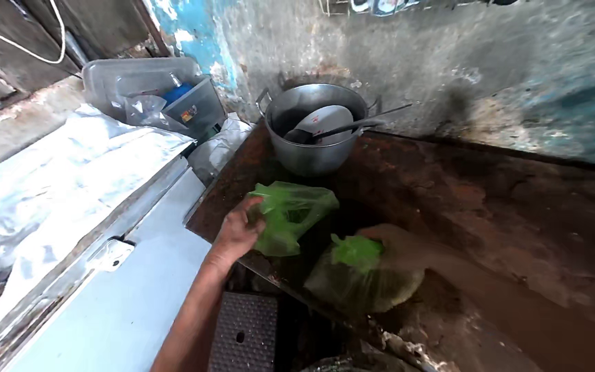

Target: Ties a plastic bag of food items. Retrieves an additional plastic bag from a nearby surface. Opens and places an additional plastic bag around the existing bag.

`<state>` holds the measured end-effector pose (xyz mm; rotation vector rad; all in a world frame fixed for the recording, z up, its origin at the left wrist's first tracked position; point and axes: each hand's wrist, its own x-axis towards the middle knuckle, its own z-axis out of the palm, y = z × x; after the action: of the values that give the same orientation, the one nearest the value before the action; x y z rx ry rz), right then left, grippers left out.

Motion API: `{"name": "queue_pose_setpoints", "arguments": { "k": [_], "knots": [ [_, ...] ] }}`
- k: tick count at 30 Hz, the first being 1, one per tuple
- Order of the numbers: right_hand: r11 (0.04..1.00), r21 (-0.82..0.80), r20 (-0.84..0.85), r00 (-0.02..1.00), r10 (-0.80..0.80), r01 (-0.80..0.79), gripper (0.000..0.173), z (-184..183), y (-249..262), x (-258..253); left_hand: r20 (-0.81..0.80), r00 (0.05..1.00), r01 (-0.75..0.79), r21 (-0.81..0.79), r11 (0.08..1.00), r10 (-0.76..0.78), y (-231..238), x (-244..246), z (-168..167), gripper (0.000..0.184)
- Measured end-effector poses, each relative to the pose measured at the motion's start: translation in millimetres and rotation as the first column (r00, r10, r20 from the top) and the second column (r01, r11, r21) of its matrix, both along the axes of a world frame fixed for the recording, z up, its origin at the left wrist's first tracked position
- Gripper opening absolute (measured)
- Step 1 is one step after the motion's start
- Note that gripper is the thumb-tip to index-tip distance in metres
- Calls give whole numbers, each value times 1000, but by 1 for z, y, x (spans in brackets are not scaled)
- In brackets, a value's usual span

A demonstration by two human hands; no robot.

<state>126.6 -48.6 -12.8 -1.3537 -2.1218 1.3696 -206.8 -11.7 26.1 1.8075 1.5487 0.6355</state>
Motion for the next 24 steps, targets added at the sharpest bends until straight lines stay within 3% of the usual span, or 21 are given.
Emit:
{"name": "queue_pose_setpoints", "arguments": {
  "k": [3,6,9,12,15,17,19,21,24],
  "knots": [
    [977,-119,-79,979,-188,178,45,2,8,-19,249,962,113,25,993,-116,-17,33,4,42],
    [941,-100,-122,934,-335,325,51,-4,17,-32,321,914,247,43,968,-247,-32,54,6,47],
    [930,-22,134,923,-362,368,37,-6,30,-37,285,907,323,5,946,-311,-45,58,5,49],
    [941,21,418,852,-315,338,36,0,34,-33,128,985,93,169,981,-116,-41,33,10,46],
    [946,30,432,849,-305,324,38,0,32,-21,64,986,-165,285,944,154,-24,-11,20,40],
    [966,9,330,911,-248,260,40,-4,29,-9,31,975,-221,273,936,221,-21,-26,29,42],
    [997,-40,304,951,-57,72,52,-3,25,2,11,980,-195,187,963,197,-22,-31,34,48],
    [990,-60,430,892,142,-128,62,-1,19,6,22,987,-158,100,982,157,-23,-33,32,49],
    [949,-64,636,720,277,-309,42,-1,10,5,48,985,-172,80,982,169,-19,-35,22,47]
  ]
}}
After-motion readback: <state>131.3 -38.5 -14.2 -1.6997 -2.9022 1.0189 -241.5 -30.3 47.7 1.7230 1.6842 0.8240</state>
